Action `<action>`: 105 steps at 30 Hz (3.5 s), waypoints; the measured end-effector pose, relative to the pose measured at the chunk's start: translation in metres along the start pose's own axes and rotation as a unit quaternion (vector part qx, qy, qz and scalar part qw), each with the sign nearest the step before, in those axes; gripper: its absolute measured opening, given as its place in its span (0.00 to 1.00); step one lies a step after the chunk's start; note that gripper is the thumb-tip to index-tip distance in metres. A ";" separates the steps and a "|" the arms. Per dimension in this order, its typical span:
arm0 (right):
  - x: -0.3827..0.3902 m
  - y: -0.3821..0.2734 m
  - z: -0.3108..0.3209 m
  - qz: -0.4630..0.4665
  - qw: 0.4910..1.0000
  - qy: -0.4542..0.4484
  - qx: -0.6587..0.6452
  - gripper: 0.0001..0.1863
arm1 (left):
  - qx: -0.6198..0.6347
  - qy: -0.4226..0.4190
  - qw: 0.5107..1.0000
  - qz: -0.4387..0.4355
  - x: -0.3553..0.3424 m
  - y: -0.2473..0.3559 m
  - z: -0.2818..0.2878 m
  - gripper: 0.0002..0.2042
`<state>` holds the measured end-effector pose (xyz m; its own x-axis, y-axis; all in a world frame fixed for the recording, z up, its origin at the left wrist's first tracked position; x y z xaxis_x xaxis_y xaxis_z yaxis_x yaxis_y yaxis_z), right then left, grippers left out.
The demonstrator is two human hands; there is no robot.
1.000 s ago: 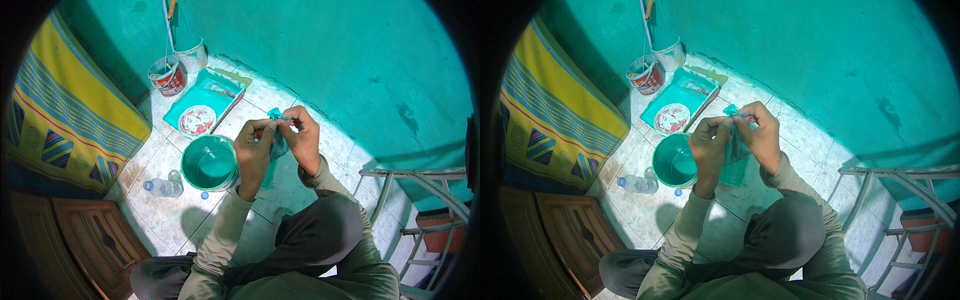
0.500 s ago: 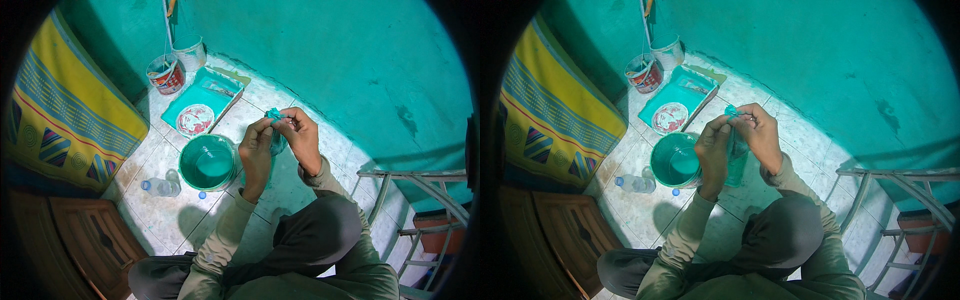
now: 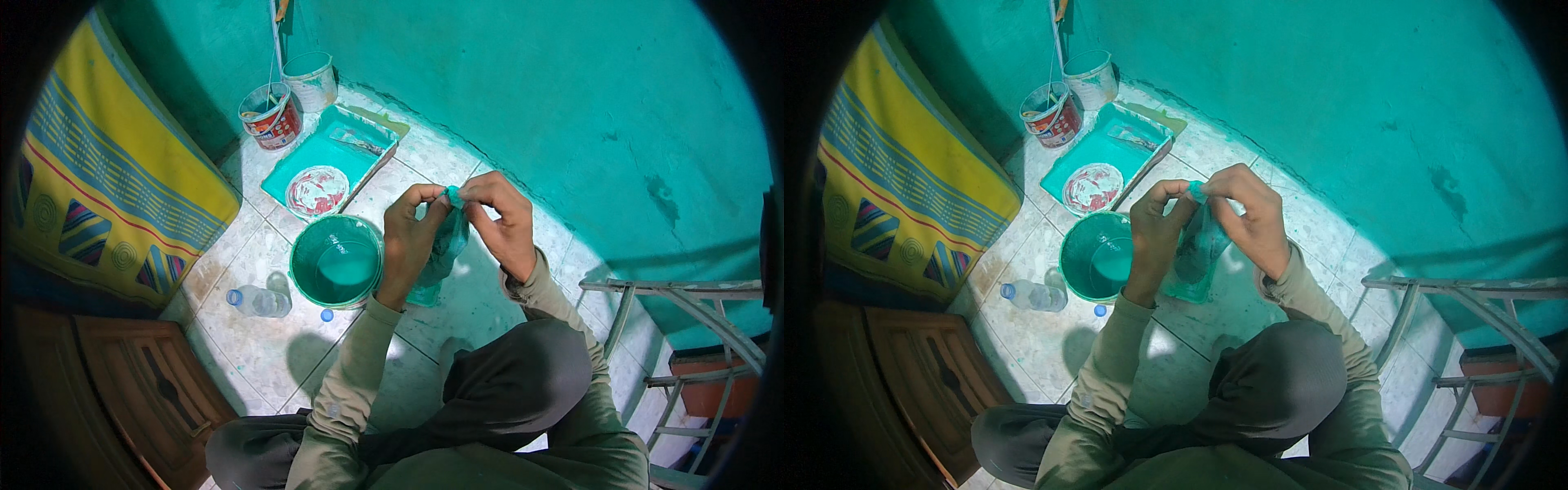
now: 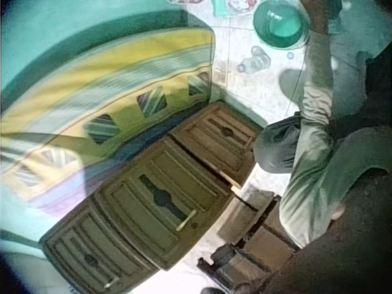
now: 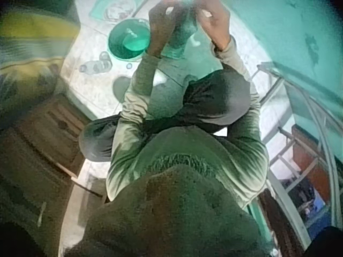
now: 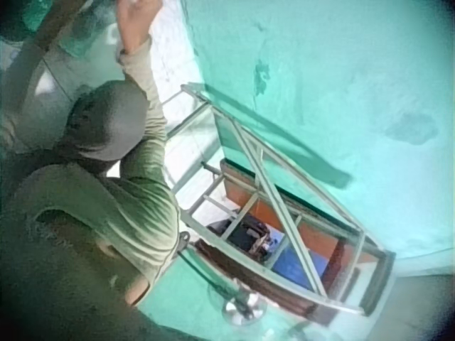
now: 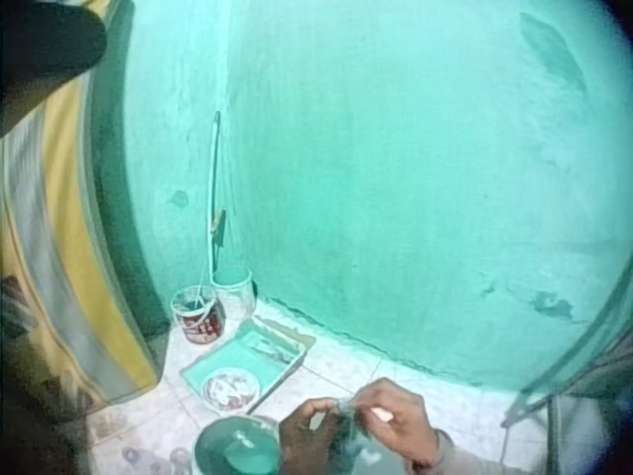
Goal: The person sits on the floor and handles a green paint bucket, a plastic water bottle, and a green cloth. They pour water from the bottle into the cloth and then squeeze the cloth into the paint bucket, repeating the process.
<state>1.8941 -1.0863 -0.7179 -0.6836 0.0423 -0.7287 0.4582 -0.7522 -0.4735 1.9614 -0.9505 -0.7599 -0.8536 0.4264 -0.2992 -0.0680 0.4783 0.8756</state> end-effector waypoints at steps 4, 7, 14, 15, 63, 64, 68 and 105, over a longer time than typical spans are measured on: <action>-0.003 -0.002 0.007 0.028 0.997 -0.053 0.056 0.13 | 0.061 0.032 0.994 0.084 0.001 0.002 0.003 0.06; -0.002 0.003 0.012 -0.003 0.997 -0.081 0.005 0.11 | 0.117 0.040 0.984 0.129 0.005 0.011 -0.003 0.07; -0.012 0.011 0.007 -0.227 0.944 -0.176 -0.164 0.10 | 0.121 0.026 0.985 0.118 0.008 0.012 -0.001 0.07; -0.014 0.010 0.006 -0.231 0.939 -0.187 -0.174 0.09 | 0.128 0.025 0.985 0.111 0.008 0.012 -0.001 0.07; 0.067 0.063 -0.072 -0.322 0.741 -0.023 -0.589 0.21 | -0.135 -0.097 0.985 -0.042 -0.092 0.157 -0.018 0.11; 0.053 0.057 -0.060 -0.301 0.619 -0.062 -0.723 0.21 | -0.094 -0.108 0.988 -0.050 -0.094 0.179 -0.027 0.11; 0.087 0.074 -0.073 -0.351 0.768 -0.053 -0.533 0.25 | -0.187 -0.094 0.974 -0.086 -0.090 0.159 -0.021 0.11; 0.042 0.075 -0.004 -0.441 0.783 0.097 -0.427 0.24 | 0.023 0.187 0.982 -0.009 -0.049 0.046 0.057 0.15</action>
<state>1.9020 -1.1382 -0.7861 -0.8868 0.4598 0.0466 0.1258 0.3372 -0.9330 2.0298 -0.9056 -0.7264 -0.9831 0.1094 -0.1470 -0.0693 0.5207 0.8509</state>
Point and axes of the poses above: each hand's wrist, its own x-axis away from the middle knuckle, its own z-axis out of the back of the hand, y = z × x, the point moved 2 cm from there along -x, towards the middle knuckle, and after that the axes turned 10 degrees about x, right-handed, at the moved point
